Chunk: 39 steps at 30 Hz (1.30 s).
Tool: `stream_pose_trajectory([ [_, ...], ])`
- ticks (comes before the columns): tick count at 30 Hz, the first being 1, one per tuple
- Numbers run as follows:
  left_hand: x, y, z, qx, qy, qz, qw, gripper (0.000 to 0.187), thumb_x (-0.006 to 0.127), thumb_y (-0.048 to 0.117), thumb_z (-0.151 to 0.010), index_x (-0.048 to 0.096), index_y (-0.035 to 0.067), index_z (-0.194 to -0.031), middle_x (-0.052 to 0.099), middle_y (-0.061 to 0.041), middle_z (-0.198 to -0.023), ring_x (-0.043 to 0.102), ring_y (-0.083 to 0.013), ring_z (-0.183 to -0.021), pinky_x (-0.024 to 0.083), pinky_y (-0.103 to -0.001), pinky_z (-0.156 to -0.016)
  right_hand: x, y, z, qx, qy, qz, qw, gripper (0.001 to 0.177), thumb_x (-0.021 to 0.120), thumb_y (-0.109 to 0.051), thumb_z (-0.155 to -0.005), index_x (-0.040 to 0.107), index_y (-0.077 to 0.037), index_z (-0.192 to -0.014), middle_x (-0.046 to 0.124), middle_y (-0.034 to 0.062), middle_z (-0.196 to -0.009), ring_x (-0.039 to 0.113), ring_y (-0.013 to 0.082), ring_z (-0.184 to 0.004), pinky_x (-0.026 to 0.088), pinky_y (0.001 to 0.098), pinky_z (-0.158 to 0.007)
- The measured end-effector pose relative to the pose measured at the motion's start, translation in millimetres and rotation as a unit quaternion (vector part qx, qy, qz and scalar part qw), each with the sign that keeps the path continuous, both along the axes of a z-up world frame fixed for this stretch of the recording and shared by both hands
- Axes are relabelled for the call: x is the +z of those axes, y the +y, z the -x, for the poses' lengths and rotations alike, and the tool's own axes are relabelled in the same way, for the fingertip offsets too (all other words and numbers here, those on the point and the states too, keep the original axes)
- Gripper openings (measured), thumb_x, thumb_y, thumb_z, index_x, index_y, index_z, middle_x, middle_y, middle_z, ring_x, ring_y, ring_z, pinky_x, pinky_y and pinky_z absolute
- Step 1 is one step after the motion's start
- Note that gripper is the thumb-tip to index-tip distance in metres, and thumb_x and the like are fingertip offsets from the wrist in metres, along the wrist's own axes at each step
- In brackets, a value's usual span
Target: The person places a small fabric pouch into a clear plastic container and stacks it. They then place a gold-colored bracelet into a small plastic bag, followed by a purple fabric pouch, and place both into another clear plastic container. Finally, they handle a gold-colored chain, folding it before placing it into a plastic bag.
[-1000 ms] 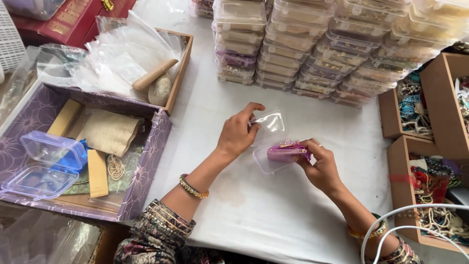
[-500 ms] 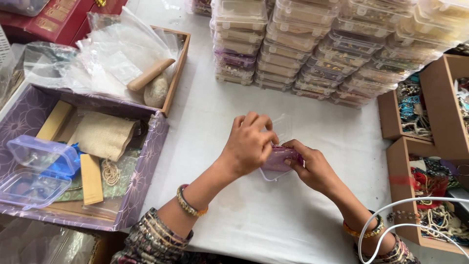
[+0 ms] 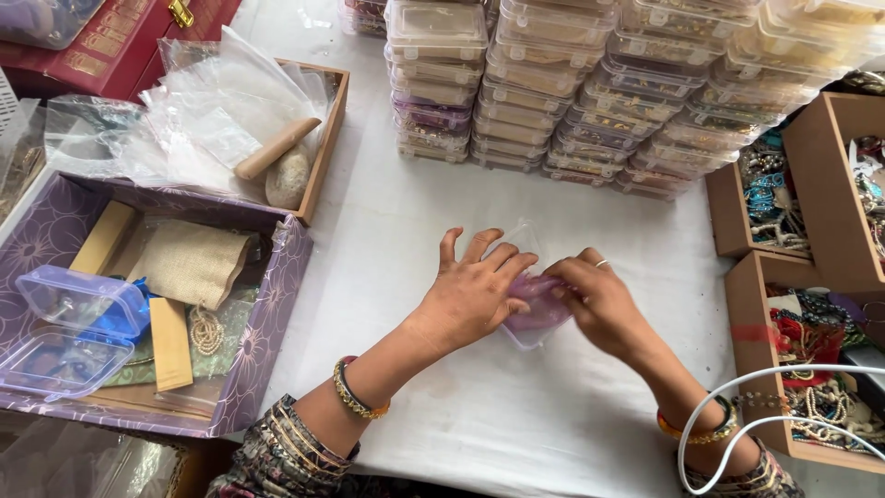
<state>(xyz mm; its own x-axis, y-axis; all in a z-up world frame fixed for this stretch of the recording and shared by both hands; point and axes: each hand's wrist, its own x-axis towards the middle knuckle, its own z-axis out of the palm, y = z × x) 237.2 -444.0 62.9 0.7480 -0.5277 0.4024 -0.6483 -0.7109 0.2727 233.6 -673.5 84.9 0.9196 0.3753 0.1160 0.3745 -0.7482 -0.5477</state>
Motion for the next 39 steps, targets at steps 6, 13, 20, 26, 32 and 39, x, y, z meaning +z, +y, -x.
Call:
stream_pose_trajectory([
  [6,15.9,-2.2,6.6,-0.004,0.066,0.014,0.998,0.096,0.089,0.047,-0.058,0.047,0.026,-0.142,0.045,-0.015,-0.143,0.026,-0.0352,-0.137,0.02,-0.066,-0.108,5.6,-0.3,-0.2,0.043,0.038,0.072,0.996,0.017,0.069,-0.009,-0.087,0.072,-0.009,-0.103,0.072,0.0042,-0.09,0.057,0.0276,-0.092,0.049,0.0419,-0.084],
  [13,5.5,2.4,-3.9,0.008,0.297,0.117,0.948,0.03,0.077,0.01,-0.087,0.072,0.019,-0.115,0.068,-0.002,-0.111,0.071,-0.0192,-0.104,0.06,-0.034,-0.092,2.0,12.0,10.7,0.041,-0.041,0.173,0.983,0.024,0.072,-0.009,-0.078,0.075,-0.014,-0.101,0.076,-0.0009,-0.091,0.059,0.025,-0.095,0.048,0.0428,-0.085],
  [20,16.2,6.8,-2.7,0.014,0.075,0.142,0.987,0.031,0.072,-0.004,-0.081,0.076,0.013,-0.106,0.065,-0.006,-0.103,0.067,-0.023,-0.094,0.058,-0.035,-0.085,-8.0,21.9,20.4,-0.032,-0.089,0.134,0.986,0.022,0.077,-0.016,-0.084,0.073,-0.012,-0.105,0.075,0.0014,-0.094,0.066,0.0231,-0.09,0.056,0.0386,-0.076],
  [26,21.2,4.9,6.2,0.082,-0.105,0.039,0.99,0.027,0.07,0.004,-0.082,0.076,0.013,-0.107,0.059,-0.008,-0.107,0.058,-0.0236,-0.102,0.048,-0.038,-0.085,1.8,27.5,21.8,-0.032,-0.148,0.139,0.979,0.026,0.081,-0.019,-0.079,0.073,-0.008,-0.101,0.07,0.0077,-0.104,0.067,0.0256,-0.094,0.058,0.0377,-0.07],
  [32,-2.2,-10.4,13.9,0.012,0.042,0.016,0.999,0.027,0.072,0.022,-0.093,0.071,0.007,-0.115,0.058,-0.005,-0.112,0.053,-0.021,-0.108,0.046,-0.037,-0.088,0.2,26.2,22.7,-0.002,-0.183,0.163,0.969,0.024,0.082,-0.017,-0.078,0.076,-0.01,-0.1,0.069,0.0049,-0.1,0.066,0.0253,-0.093,0.059,0.0377,-0.071],
  [39,11.8,-11.7,21.9,-0.008,0.087,-0.014,0.996,0.042,0.077,0.034,-0.083,0.068,0.001,-0.107,0.058,-0.008,-0.111,0.051,-0.0254,-0.11,0.044,-0.039,-0.091,8.1,22.9,25.9,0.014,-0.11,0.132,0.985,0.027,0.076,-0.005,-0.081,0.074,-0.004,-0.107,0.07,0.0068,-0.105,0.069,0.0267,-0.084,0.059,0.0389,-0.069],
])
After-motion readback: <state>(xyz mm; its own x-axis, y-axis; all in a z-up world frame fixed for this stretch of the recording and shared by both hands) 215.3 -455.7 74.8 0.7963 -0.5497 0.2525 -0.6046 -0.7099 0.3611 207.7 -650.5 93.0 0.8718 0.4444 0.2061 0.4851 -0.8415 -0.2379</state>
